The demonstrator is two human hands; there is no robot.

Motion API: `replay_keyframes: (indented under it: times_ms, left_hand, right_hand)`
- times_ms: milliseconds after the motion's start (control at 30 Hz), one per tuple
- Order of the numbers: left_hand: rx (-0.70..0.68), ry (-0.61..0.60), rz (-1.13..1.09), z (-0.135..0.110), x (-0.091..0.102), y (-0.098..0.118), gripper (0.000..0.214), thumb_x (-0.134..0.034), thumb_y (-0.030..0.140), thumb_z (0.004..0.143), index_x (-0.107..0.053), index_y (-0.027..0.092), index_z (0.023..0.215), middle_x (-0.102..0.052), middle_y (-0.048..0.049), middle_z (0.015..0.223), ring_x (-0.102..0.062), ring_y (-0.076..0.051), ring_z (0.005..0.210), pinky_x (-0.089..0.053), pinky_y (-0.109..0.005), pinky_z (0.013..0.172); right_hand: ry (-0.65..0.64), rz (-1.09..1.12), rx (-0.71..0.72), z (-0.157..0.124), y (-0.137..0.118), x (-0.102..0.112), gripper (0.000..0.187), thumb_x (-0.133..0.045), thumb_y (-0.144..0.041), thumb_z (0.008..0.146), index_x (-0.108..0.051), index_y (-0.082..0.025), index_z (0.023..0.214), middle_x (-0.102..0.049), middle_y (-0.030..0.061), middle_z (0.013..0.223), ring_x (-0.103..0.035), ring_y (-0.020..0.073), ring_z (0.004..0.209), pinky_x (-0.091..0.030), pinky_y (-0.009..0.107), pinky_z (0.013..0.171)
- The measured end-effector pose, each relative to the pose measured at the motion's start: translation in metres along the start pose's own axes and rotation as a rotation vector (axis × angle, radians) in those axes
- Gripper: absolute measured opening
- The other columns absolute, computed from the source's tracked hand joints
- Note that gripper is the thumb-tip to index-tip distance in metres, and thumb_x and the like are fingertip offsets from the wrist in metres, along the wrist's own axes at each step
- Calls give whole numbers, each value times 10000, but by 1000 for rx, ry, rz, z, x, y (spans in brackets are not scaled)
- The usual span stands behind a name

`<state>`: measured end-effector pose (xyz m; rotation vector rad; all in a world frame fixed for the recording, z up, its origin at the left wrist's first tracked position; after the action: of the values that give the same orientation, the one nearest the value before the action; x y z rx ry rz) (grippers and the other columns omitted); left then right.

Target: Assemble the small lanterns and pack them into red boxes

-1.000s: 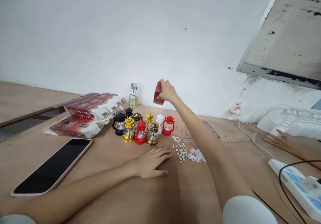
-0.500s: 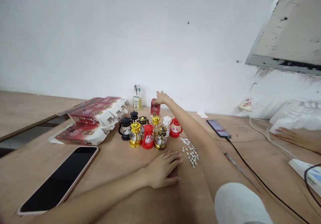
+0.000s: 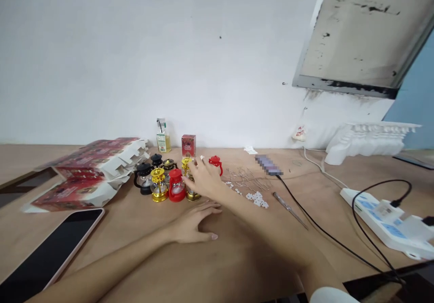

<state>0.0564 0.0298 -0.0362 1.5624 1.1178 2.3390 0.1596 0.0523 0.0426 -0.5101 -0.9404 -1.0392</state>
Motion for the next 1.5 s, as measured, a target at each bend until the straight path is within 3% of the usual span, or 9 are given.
replay_keyframes:
  times_ms: [167,333,467,533,700,800,900,1067,1500]
  left_hand:
    - [64,77,-519,-1,0,-9,593,-703,462,718,-560,173,1215,-546,-131,1316,-484,-280,1230,-303,-448,1087]
    - [84,157,-1083,-12,-12,-10,543,-705,531,699,-624,159,1085,-622,-114,1198,-538,-277,1156,-324,-436,1057]
    - [148,213,-1384,-18,-19,0,500,-646,603,717,-648,168,963,-670,-88,1069,-591,-246,1054,-428,-360,930]
    - [221,254,-1453,-20,-17,6,498,-673,589,694,-636,179,974,-680,-73,1019,-611,-232,997,-473,-315,820]
    - [378,522,-1432,-20,-8,11,416,-797,418,598,-608,180,882,-692,-32,835,-648,-190,799,-501,-271,689]
    - [405,563,-1410,-19,-6,9,423,-799,416,586,-582,174,856,-675,-13,757,-627,-152,617,-495,-255,580]
    - [383,557,-1388,-17,-5,9,436,-742,492,640,-574,156,860,-640,1,663,-516,-87,427,-415,-209,438]
    - [392,474,-1393,-15,-3,11,425,-600,554,760,-571,139,845,-605,4,610,-446,-61,358,-346,-192,383]
    - [355,456,-1272,-17,-5,11,464,-680,560,666,-543,152,839,-619,-1,701,-529,-87,428,-395,-216,432]
  right_hand:
    - [-70,182,-68,-11,11,-11,223,-518,-336,877,-502,-207,1058,-496,74,1040,-564,180,807,-459,311,700]
    - [217,314,-49,-52,8,-15,97,-515,-254,858,-459,-182,890,-497,51,888,-537,159,727,-464,275,627]
    - [577,194,276,-94,0,-23,96,-526,-198,840,-440,-197,797,-490,55,827,-508,142,673,-425,235,529]
    - [636,159,464,-107,-3,-26,104,-525,-184,822,-440,-205,767,-501,51,812,-507,143,677,-447,243,548]
    - [596,260,591,-112,2,-25,80,-467,-232,845,-467,-194,915,-558,67,898,-561,167,785,-505,299,666]
    - [544,260,305,-107,17,-27,85,-454,-154,850,-478,-185,925,-567,66,856,-558,176,791,-484,296,673]
    - [320,106,-19,-102,34,-37,77,-426,-166,872,-503,-167,875,-572,94,843,-538,217,799,-467,337,690]
    - [-17,-56,-214,-100,46,-53,168,-444,-262,890,-532,-128,939,-569,170,988,-511,292,934,-459,428,786]
    - [-242,113,-57,-99,52,-47,298,-413,43,777,-647,-116,872,-601,148,947,-560,237,908,-459,345,809]
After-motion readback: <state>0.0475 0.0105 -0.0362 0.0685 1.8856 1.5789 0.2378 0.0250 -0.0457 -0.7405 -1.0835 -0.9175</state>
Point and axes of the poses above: each hand's wrist, its own z-axis towards the middle knuckle, its own x-axis out of the back of the hand, y = z × x, the point moved 1 cm from there along z, towards the middle knuckle
